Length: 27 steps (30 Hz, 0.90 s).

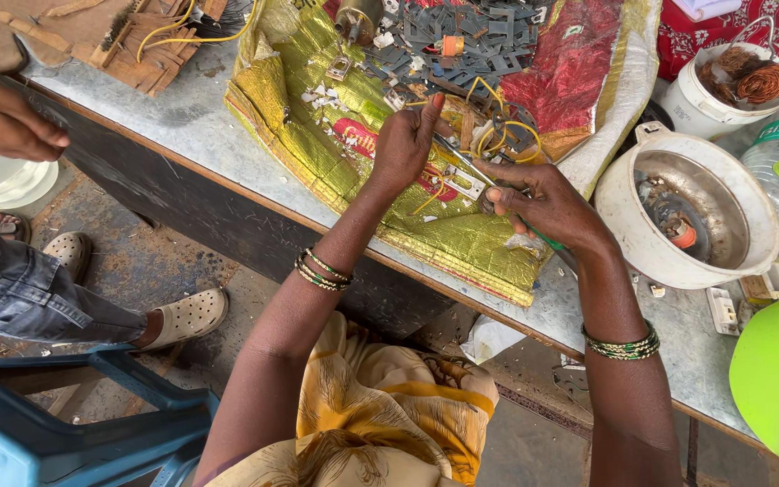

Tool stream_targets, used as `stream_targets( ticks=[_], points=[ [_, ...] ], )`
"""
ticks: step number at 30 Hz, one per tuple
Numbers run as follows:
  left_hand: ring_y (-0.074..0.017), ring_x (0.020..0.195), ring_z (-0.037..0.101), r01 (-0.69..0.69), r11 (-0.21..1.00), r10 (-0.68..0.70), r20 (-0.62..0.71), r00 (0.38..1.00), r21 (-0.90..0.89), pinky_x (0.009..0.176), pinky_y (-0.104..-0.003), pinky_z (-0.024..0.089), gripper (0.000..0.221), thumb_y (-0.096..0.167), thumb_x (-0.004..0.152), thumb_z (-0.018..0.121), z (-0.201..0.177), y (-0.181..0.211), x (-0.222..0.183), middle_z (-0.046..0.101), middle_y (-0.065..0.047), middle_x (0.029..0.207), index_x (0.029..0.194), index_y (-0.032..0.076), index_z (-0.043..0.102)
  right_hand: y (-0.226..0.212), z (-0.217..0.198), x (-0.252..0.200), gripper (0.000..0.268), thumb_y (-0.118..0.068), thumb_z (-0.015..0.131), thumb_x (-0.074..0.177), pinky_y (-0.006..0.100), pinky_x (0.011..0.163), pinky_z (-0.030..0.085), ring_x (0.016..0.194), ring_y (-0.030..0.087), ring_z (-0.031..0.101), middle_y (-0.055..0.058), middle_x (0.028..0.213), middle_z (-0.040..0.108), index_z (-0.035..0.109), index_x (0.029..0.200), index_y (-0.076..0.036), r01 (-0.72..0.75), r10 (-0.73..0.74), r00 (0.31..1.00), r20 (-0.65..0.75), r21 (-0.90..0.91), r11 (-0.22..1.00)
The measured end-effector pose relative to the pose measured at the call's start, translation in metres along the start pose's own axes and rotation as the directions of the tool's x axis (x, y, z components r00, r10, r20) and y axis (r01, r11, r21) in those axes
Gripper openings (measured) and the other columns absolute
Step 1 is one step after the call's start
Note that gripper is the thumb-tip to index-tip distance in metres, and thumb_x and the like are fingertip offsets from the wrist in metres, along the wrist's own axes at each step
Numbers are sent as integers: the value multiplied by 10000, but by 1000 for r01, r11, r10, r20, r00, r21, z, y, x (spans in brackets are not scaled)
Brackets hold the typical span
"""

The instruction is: The person uses a screwdriver and wire cutters to disassemble electrical components, removing wires and screws from various small metal and plastic parts on a cluttered workbench.

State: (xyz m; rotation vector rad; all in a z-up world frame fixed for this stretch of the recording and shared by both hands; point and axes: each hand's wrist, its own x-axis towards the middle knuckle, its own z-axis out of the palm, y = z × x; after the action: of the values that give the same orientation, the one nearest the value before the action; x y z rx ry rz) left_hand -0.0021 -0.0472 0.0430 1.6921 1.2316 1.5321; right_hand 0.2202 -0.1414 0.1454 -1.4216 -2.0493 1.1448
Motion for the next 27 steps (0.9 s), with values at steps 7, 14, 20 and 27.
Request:
stream_targets(
  ticks=[7, 14, 20, 27],
  points=[
    [-221, 537, 699, -3, 994, 8, -55, 998, 105, 621, -404, 563, 753, 581, 1061, 354, 5, 0, 0, 720, -107, 618, 778, 47, 803, 22, 8, 11, 484, -144, 671, 969, 307, 647, 521, 648, 116, 581, 82, 978, 696, 621, 1449, -177, 133, -135, 990, -31, -54, 990],
    [-222, 463, 691, 57, 993, -52, -55, 997, 102, 593, -397, 584, 735, 546, 1073, 364, 3, -10, 3, 722, -88, 643, 739, 16, 749, 32, 32, 21, 477, -36, 701, 934, 428, 1030, 547, 1173, 358, 725, 230, 1310, 693, 635, 1403, -90, 496, -588, 795, -150, -397, 772],
    [-227, 452, 656, 35, 993, -24, -93, 995, 115, 565, -397, 546, 732, 539, 1071, 383, -3, -6, 3, 630, -114, 503, 713, 13, 743, 16, 44, 11, 570, -76, 699, 920, 477, 724, 551, 775, 361, 695, 180, 970, 707, 603, 1472, -184, 233, -431, 881, -196, -612, 755],
    [-244, 446, 620, 14, 991, -2, -89, 996, 136, 566, -433, 525, 704, 511, 1086, 421, -5, -11, 6, 587, -133, 481, 700, 13, 734, 19, 50, 13, 688, -5, 695, 828, 420, 536, 556, 640, 303, 669, 170, 1026, 665, 591, 1486, -173, 166, -512, 848, -140, -847, 506]
  ],
)
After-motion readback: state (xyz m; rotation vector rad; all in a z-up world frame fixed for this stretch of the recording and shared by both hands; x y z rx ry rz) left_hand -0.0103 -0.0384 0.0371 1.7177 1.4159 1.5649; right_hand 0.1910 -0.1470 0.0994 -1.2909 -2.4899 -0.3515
